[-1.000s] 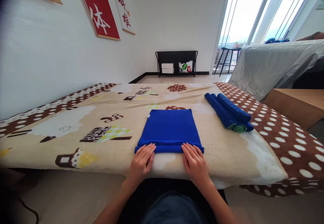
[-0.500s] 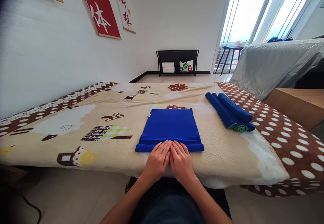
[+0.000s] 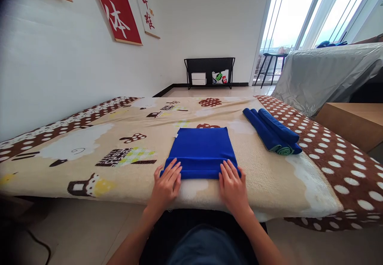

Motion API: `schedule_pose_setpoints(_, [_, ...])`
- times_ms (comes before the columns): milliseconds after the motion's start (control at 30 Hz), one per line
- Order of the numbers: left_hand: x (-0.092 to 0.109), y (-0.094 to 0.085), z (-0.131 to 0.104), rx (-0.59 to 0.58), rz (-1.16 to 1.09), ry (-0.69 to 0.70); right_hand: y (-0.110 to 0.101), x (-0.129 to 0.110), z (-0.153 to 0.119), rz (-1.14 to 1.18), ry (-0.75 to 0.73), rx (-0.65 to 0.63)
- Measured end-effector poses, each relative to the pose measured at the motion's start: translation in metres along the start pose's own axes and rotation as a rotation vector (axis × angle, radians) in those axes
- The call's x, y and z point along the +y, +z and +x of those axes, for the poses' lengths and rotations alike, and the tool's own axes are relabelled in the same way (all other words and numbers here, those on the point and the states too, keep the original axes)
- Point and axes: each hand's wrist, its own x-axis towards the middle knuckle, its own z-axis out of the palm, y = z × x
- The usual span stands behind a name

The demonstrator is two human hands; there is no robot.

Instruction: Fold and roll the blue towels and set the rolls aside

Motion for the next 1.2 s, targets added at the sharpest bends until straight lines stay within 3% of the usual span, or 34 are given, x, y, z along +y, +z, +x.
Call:
schedule_pose_setpoints(100, [0.026,0.010,0.015,-0.120,-0.103,0.176,0.007,-0.029,0.011,0.150,-0.146,-0.083])
schedule_pose_setpoints(233, [0.038,0.026,0.023,-0.186,-0.083,0.084,0.016,-0.033,0.021,0.162,-0.145,-0.138])
schedule_pose_setpoints(300, [0.028,0.027,0.020,-0.169,-0.019,-0.005,0.017,-0.016,0.022,0.100,-0.068,-0.138])
schedule_pose_setpoints(433, [-0.011,0.016,0.004,-0.160,0.066,-0.132,0.012,0.030,0.011,-0.011,0.054,-0.127])
schedule_pose_setpoints(600, [-0.047,-0.002,-0.014,-0.134,0.093,-0.081,0.002,0.062,-0.003,-0.032,-0.022,-0.081])
schedule_pose_setpoints(767, [-0.054,-0.018,-0.030,0.002,0.093,0.014,-0.009,0.068,-0.015,0.007,-0.106,0.045])
schedule_pose_setpoints(1000, [-0.060,-0.026,-0.036,-0.127,-0.015,0.037,-0.018,0.079,-0.019,0.083,-0.136,-0.102])
schedule_pose_setpoints(1200, [-0.064,-0.018,-0.022,-0.187,-0.056,-0.026,-0.011,0.083,-0.012,0.096,-0.046,-0.087])
